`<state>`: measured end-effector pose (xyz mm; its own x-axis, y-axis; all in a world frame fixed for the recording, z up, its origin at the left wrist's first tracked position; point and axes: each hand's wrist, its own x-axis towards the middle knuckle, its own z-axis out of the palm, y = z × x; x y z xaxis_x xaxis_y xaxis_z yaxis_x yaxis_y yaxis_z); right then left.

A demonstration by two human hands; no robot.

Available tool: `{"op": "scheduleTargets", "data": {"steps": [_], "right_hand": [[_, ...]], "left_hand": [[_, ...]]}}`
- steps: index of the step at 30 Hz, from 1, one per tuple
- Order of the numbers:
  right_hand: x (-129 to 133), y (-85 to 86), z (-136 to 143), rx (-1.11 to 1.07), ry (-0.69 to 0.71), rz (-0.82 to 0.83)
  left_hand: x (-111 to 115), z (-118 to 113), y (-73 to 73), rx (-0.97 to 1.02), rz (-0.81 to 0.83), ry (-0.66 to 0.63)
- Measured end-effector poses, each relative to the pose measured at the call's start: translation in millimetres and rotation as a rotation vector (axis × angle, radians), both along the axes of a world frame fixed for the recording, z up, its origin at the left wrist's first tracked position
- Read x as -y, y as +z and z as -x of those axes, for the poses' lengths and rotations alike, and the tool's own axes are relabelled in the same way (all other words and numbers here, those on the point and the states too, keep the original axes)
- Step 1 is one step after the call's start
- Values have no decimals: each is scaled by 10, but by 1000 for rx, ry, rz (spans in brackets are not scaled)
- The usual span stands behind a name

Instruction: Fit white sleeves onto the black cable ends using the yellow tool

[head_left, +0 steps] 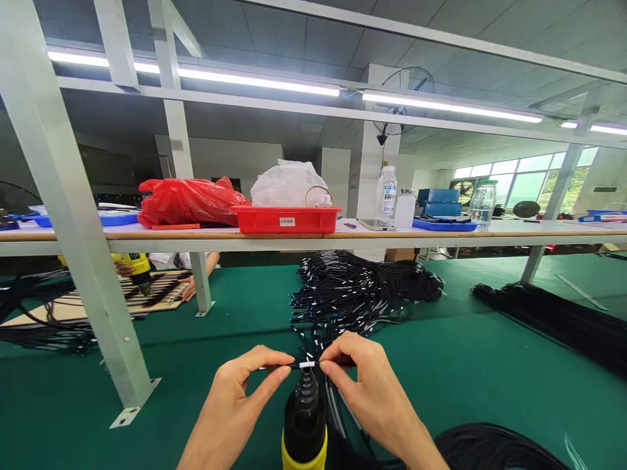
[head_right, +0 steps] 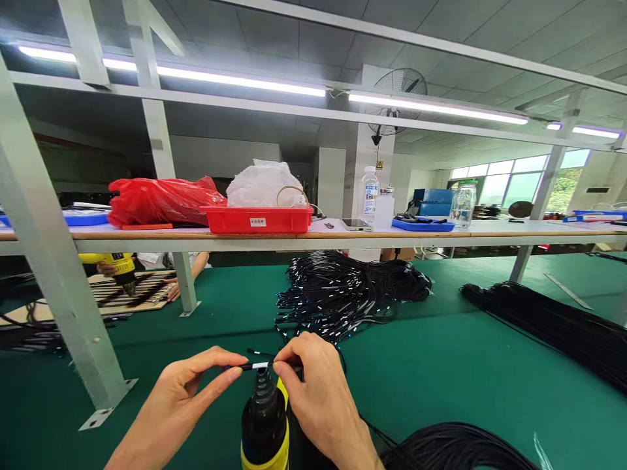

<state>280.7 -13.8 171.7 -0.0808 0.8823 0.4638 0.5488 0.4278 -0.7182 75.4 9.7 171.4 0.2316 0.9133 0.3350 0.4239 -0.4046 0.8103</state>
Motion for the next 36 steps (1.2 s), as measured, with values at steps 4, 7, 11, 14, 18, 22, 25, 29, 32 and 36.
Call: {"op": "scheduleTargets", "data": {"steps": [4,7,11,14,18,22,25,29,32,36], "right_hand": [[-6,-5,5,0,-5,-11],[-11,-5,2,4,-17,-15],[-3,13,-5,20,-10,9],[15,32,-5,74,-9,30],[24,46,14,132,-24,45],[19,47,33,118,-12,32],[14,39,36,85,1,28],[3,31,29,63,-1,28],[2,28,26,53,-7,30],[3,19,15,45,-17,17]], "left_hand": [[-3,-11,-6,12,-34,-18],[-4,-19,2,-11,-53,-17],[19,-38,41,-104,-48,8],[48,-45,37,-203,-80,59],[66,-39,-18,-239,-100,111],[69,-34,-26,-224,-94,107],[78,-32,3,-214,-94,111],[87,-29,33,-181,-56,109],[76,-29,34,-138,-41,86],[39,-27,21,-100,-23,55]]}}
